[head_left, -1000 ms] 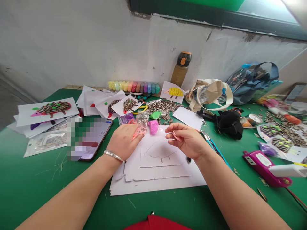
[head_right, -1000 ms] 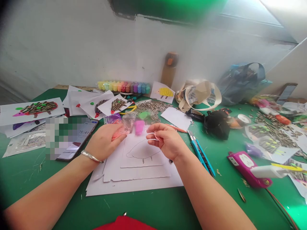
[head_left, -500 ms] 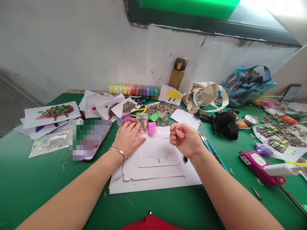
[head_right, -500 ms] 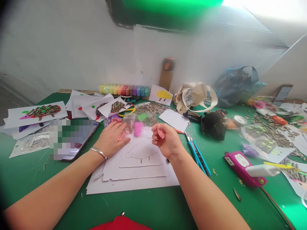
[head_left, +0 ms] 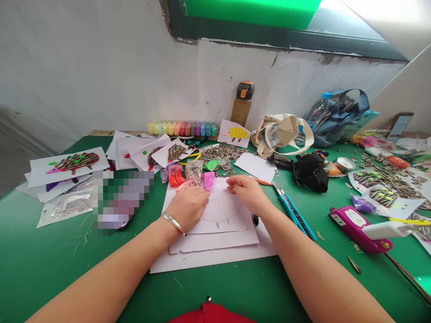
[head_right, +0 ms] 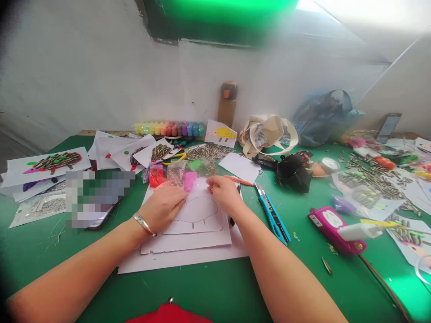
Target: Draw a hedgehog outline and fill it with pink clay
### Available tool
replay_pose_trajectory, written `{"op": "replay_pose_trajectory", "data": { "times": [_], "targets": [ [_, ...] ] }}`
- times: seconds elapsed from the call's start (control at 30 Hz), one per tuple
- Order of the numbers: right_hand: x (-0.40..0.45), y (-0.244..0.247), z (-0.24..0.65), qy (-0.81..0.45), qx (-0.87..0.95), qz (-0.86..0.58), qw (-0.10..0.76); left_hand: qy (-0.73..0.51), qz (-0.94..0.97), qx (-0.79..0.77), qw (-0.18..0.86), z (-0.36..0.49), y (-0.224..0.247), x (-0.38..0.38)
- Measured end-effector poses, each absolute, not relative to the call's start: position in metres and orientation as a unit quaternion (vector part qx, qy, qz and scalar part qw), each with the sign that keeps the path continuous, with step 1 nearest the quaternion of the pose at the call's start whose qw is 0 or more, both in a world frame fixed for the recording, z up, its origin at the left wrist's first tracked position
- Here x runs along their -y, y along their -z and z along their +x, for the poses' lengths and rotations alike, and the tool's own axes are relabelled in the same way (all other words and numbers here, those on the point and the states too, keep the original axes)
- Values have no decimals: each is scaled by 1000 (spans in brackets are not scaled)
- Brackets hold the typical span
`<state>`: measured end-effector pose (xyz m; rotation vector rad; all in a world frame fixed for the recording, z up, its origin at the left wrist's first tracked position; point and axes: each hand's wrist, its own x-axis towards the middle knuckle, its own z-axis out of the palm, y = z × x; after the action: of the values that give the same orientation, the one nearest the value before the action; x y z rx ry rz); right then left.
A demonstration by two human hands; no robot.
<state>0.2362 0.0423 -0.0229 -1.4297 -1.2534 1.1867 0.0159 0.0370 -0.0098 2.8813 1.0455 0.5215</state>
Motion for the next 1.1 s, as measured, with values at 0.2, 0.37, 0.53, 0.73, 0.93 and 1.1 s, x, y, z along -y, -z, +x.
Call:
{"op": "replay_pose_trajectory", "data": {
  "times": [0.2, 0.37, 0.53, 0.73, 0.93, 1.1],
  "targets": [
    [-30, 13, 243, -452, 540, -585, 403, -197, 926, -320, 34, 12, 21, -43],
    [-28, -5, 239, -478, 494, -583, 432, -224, 927, -293, 64, 7, 24, -42],
    [-27, -16, 225, -551, 434, -549, 455, -194, 928, -316, 33, 7, 22, -35],
    [-19, -20, 217, -579, 396, -537, 468, -184, 919, -349, 5, 7, 21, -27],
    [-18, -6, 210, -611, 358, -508, 489, -272, 894, -354, 33, 4, 11, -28],
    [-17, 1, 211, -663, 313, -472, 490, -358, 863, -350, 65, 3, 7, -29]
  ]
}}
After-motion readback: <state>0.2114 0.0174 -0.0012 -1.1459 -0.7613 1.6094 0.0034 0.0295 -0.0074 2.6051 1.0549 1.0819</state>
